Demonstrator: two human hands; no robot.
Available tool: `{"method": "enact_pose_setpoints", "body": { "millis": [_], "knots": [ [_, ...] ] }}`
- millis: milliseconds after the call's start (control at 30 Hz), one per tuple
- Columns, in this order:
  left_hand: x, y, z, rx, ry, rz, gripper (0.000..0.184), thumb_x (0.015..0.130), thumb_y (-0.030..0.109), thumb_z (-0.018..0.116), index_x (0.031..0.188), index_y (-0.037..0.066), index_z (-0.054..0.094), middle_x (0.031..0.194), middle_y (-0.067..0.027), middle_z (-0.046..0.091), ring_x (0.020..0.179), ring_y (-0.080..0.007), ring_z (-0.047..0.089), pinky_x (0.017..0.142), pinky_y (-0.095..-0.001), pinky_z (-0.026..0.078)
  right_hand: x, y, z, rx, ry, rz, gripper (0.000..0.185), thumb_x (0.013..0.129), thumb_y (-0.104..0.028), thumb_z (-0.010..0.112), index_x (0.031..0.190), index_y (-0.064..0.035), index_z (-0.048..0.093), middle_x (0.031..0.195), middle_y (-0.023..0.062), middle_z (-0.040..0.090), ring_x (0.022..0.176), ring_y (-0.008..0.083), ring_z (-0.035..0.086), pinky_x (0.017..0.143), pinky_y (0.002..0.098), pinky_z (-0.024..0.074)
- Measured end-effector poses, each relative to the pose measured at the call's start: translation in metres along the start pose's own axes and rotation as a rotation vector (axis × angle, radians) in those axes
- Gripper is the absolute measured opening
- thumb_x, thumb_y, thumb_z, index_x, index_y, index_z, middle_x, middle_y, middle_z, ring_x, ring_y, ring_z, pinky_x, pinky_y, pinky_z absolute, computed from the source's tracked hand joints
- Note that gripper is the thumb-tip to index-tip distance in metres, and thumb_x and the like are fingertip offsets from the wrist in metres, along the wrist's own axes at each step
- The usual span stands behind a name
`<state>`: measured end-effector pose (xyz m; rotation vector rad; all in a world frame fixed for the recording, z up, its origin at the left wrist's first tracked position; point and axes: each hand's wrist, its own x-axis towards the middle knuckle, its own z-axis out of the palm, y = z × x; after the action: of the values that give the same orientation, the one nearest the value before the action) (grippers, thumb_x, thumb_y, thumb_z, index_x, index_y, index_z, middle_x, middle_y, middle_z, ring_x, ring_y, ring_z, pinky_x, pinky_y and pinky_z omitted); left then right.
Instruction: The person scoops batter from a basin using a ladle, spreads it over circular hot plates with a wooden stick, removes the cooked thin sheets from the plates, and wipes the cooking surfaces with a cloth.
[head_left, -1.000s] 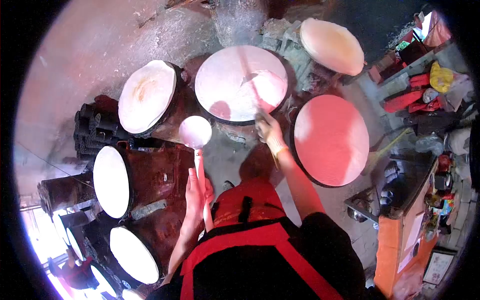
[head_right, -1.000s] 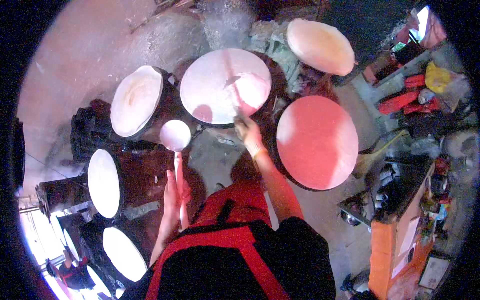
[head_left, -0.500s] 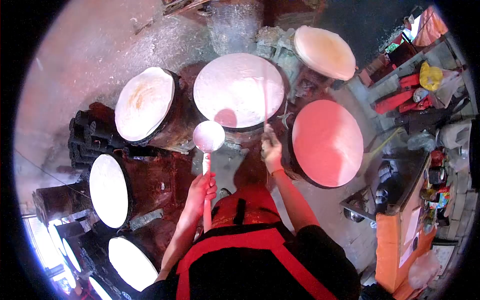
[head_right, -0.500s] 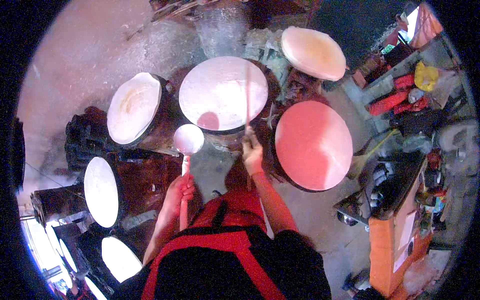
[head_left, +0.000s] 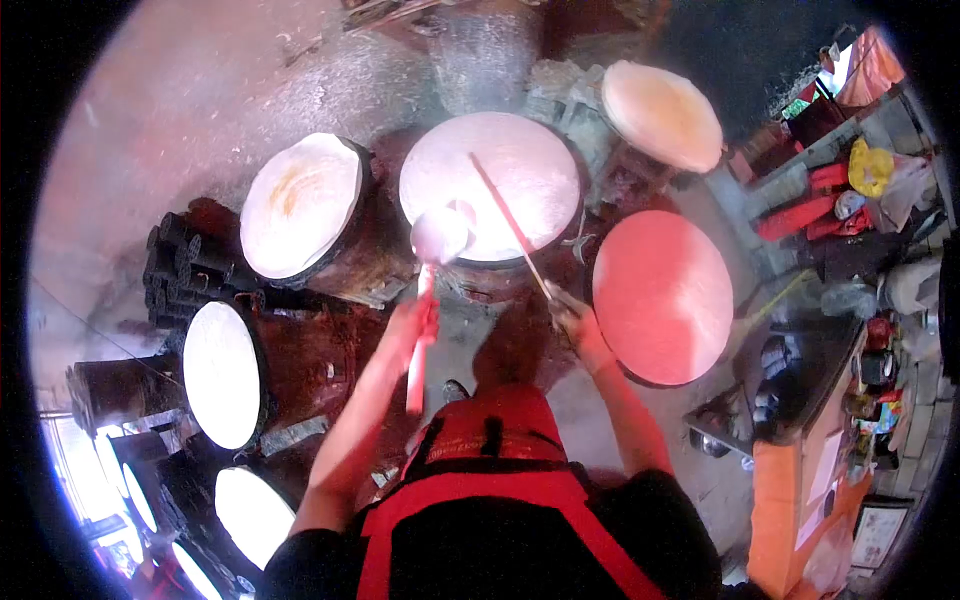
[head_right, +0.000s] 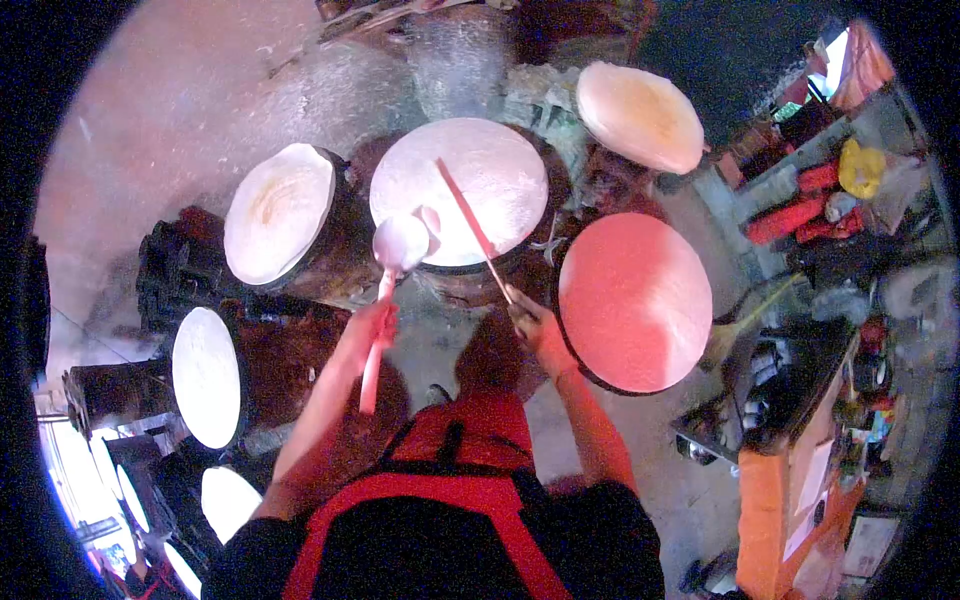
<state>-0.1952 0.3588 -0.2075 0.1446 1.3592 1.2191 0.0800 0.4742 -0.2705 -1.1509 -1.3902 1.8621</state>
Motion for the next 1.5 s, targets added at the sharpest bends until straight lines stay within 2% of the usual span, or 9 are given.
{"method": "enact_pose_setpoints", "body": {
  "millis": [367,433,500,600,633,933,1067,1333,1500],
  "knots": [
    [0.112,-0.014,0.063,-0.194,-0.092,-0.035,0.01,0.087,0.009,0.046,0.095,0.003,0.048,0.066,-0.0041,0.047,0.048,-0.0152,0.044,0.041,-0.0286,0.038,0.011,0.051,0.06,0.512,-0.053,0.331,0.029,0.085,-0.011,0.056,0.114,-0.0122,0.055,0.062,-0.0014,0.05,0.046,0.0104,0.044,0.037,0.025,0.0308],
    [0.07,0.019,0.04,0.752,-0.313,0.596,0.015,0.087,0.007,0.045,0.101,0.002,0.049,0.066,-0.0014,0.045,0.049,-0.0128,0.043,0.042,-0.0262,0.037,0.001,0.005,0.053,0.417,-0.031,0.317,0.03,0.085,-0.012,0.056,0.115,-0.011,0.055,0.064,-0.0007,0.051,0.049,0.0104,0.046,0.038,0.0245,0.032],
    [0.018,0.053,0.03,-0.719,-0.5,-0.249,0.013,0.09,0.006,0.044,0.102,0.0,0.049,0.068,0.0015,0.043,0.049,-0.0051,0.039,0.039,-0.0176,0.035,0.021,0.007,0.024,0.316,-0.091,-0.042,0.034,0.087,-0.013,0.054,0.12,-0.0075,0.052,0.067,0.0008,0.054,0.053,0.0107,0.049,0.041,0.0231,0.034],
    [-0.027,0.052,0.02,-0.529,-0.38,-0.227,0.004,0.091,0.008,0.047,0.09,0.004,0.046,0.062,0.0019,0.038,0.045,-0.0028,0.034,0.033,-0.0143,0.027,0.047,-0.024,-0.024,0.282,0.084,0.064,0.034,0.095,-0.032,0.044,0.122,-0.0132,0.051,0.079,0.0076,0.062,0.06,0.0206,0.057,0.051,0.0339,0.0465],
    [-0.027,0.051,0.016,-0.528,-0.364,-0.264,0.006,0.091,0.008,0.047,0.09,0.003,0.045,0.062,0.0018,0.038,0.045,-0.0032,0.034,0.033,-0.0147,0.027,0.082,0.027,-0.03,-0.08,0.227,-0.426,0.033,0.094,-0.023,0.046,0.124,-0.0116,0.053,0.079,0.0055,0.062,0.058,0.0179,0.053,0.051,0.0299,0.0446],
    [-0.052,0.018,-0.034,-0.949,-0.199,-0.394,0.01,0.093,0.009,0.043,0.092,0.0,0.042,0.061,0.0001,0.038,0.045,-0.005,0.035,0.032,-0.0154,0.028,0.03,0.024,0.052,-0.455,-0.14,-0.506,0.049,0.089,-0.009,0.056,0.136,-0.012,0.043,0.12,0.0099,0.059,0.107,0.0157,0.055,0.089,0.0231,0.0423],
    [-0.094,0.002,-0.061,-1.065,-0.066,-0.242,0.012,0.095,0.013,0.043,0.093,0.002,0.041,0.064,0.0011,0.038,0.046,-0.0045,0.035,0.033,-0.0142,0.028,0.086,-0.002,0.105,-0.55,-0.202,-0.395,0.057,0.086,-0.01,0.057,0.139,-0.0082,0.034,0.099,0.016,0.063,0.072,0.0186,0.061,0.065,0.0308,0.0504],
    [-0.177,0.001,-0.145,-0.868,0.316,0.11,0.012,0.094,0.015,0.046,0.093,0.003,0.044,0.065,0.0014,0.039,0.047,-0.0042,0.034,0.035,-0.0154,0.026,0.149,-0.048,0.345,-1.079,-0.682,-0.928,0.043,0.082,-0.025,0.06,0.117,-0.0042,0.047,0.096,0.0182,0.06,0.081,0.0327,0.062,0.068,0.0425,0.0501],
    [-0.19,0.033,-0.2,-0.727,0.547,0.18,0.01,0.095,0.018,0.047,0.094,0.008,0.045,0.066,0.0022,0.038,0.045,-0.0039,0.03,0.036,-0.018,0.025,0.175,-0.05,0.505,-1.485,-0.62,-0.827,0.077,0.079,-0.042,0.062,0.139,-0.0086,0.028,0.1,0.0132,0.061,0.08,0.0293,0.063,0.065,0.0417,0.0509]
  ]
}}
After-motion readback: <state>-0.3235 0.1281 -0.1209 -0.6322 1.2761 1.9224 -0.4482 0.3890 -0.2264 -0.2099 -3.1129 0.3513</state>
